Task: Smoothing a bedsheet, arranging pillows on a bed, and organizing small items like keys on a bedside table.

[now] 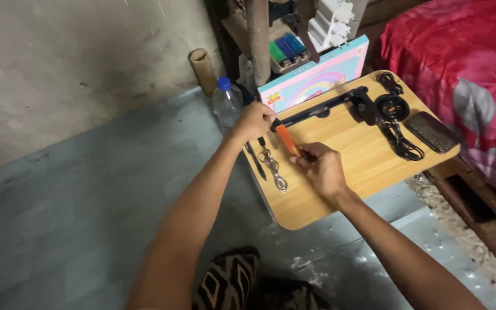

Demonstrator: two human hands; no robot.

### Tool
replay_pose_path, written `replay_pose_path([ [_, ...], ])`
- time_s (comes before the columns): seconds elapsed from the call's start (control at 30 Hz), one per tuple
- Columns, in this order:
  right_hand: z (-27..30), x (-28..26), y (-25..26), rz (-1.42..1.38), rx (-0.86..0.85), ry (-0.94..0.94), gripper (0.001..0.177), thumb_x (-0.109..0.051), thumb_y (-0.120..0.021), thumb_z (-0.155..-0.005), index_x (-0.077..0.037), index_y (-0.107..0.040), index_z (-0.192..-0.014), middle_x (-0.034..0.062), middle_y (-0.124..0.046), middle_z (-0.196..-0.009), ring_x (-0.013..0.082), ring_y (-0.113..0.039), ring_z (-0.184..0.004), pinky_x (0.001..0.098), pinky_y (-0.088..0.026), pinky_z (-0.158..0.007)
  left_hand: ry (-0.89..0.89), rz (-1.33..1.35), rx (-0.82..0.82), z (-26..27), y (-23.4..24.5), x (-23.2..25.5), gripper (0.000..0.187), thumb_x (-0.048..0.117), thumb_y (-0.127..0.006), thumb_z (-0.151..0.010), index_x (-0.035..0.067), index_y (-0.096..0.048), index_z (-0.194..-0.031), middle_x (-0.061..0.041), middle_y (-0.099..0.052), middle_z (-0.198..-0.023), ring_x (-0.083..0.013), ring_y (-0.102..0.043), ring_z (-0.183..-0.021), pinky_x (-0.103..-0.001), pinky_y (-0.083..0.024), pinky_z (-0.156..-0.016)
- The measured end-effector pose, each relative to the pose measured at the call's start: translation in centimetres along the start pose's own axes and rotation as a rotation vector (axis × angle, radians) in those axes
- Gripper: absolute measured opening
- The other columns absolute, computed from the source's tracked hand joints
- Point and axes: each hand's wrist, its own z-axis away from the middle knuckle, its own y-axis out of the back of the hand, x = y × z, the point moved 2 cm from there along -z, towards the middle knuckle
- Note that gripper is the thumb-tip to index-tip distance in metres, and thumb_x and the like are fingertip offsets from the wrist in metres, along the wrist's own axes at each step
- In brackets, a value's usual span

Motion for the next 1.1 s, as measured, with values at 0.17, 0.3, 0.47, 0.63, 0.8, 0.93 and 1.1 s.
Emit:
replay_pose_path([
  [0.17,-1.9,1.0,-2.6,0.076,0.016,0.012,0.037,-0.018,-0.089,-0.080,-0.005,-0.079,-0.113,0.0155,-0.075,-0.102,0.0339,-0.074,-0.098,0.0403,-0.064,-0.078,0.001,-0.036,0.042,-2.3,-2.1,-3.8,0.023,0.028,-0.063,-0.093,0.030,-0.079,-0.110,-0.006,-0.076,-0.111,-0.0300,-0.072,-0.109,-0.043,-0.060,-0.094],
  [0.3,-2.5,1.6,-4.2,0.146,0.012,0.075,0.034,-0.017,-0.084,-0.083,-0.007,-0.079,-0.115,0.0143,-0.076,-0.106,0.0355,-0.073,-0.103,0.0420,-0.063,-0.083,0.017,-0.180,0.045,-0.4,-0.2,-1.4,0.025,0.040,-0.068,-0.093,0.036,-0.076,-0.116,0.003,-0.074,-0.116,-0.0205,-0.071,-0.114,-0.038,-0.059,-0.096],
  [0.47,-2.7,2.6,-4.7,0.204,-0.005,0.167,0.032,-0.017,-0.082,-0.082,-0.007,-0.079,-0.113,0.0147,-0.076,-0.105,0.0374,-0.071,-0.106,0.0453,-0.061,-0.086,-0.060,-0.187,0.057,2.0,1.4,0.5,0.024,0.026,-0.071,-0.091,0.019,-0.079,-0.112,-0.012,-0.075,-0.115,-0.0332,-0.070,-0.116,-0.044,-0.056,-0.101],
  [0.63,-3.2,4.1,-5.2,0.196,-0.006,0.251,0.030,-0.023,-0.084,-0.083,-0.009,-0.079,-0.110,0.0136,-0.076,-0.105,0.0382,-0.070,-0.108,0.0466,-0.059,-0.089,-0.071,-0.195,0.081,1.7,1.1,0.0,0.022,0.026,-0.070,-0.092,0.021,-0.080,-0.111,-0.011,-0.076,-0.114,-0.0314,-0.070,-0.115,-0.042,-0.056,-0.101],
  [0.8,-3.0,3.6,-5.1,0.298,0.012,0.354,0.028,-0.029,-0.081,-0.088,-0.008,-0.079,-0.107,0.0130,-0.076,-0.103,0.0353,-0.071,-0.105,0.0421,-0.060,-0.087,0.075,-0.135,0.078,1.8,1.2,-0.2,0.022,0.029,-0.069,-0.091,0.024,-0.081,-0.109,-0.011,-0.077,-0.112,-0.0330,-0.072,-0.113,-0.042,-0.057,-0.099],
  [0.93,-3.2,4.2,-5.6,0.281,0.004,0.379,0.027,-0.029,-0.080,-0.089,-0.009,-0.079,-0.107,0.0125,-0.076,-0.102,0.0358,-0.071,-0.103,0.0431,-0.060,-0.086,0.144,-0.065,0.070,2.0,1.6,0.0,0.024,0.029,-0.069,-0.090,0.025,-0.080,-0.110,-0.009,-0.077,-0.115,-0.0310,-0.071,-0.115,-0.041,-0.057,-0.101],
  [1.1,-3.3,4.1,-5.6,0.225,-0.012,0.412,0.028,-0.028,-0.081,-0.088,-0.009,-0.080,-0.107,0.0122,-0.076,-0.102,0.0355,-0.071,-0.102,0.0430,-0.059,-0.085,0.158,-0.107,0.039,2.4,2.5,0.0,0.025,0.030,-0.069,-0.089,0.022,-0.080,-0.111,-0.011,-0.077,-0.115,-0.0335,-0.071,-0.116,-0.045,-0.056,-0.102],
])
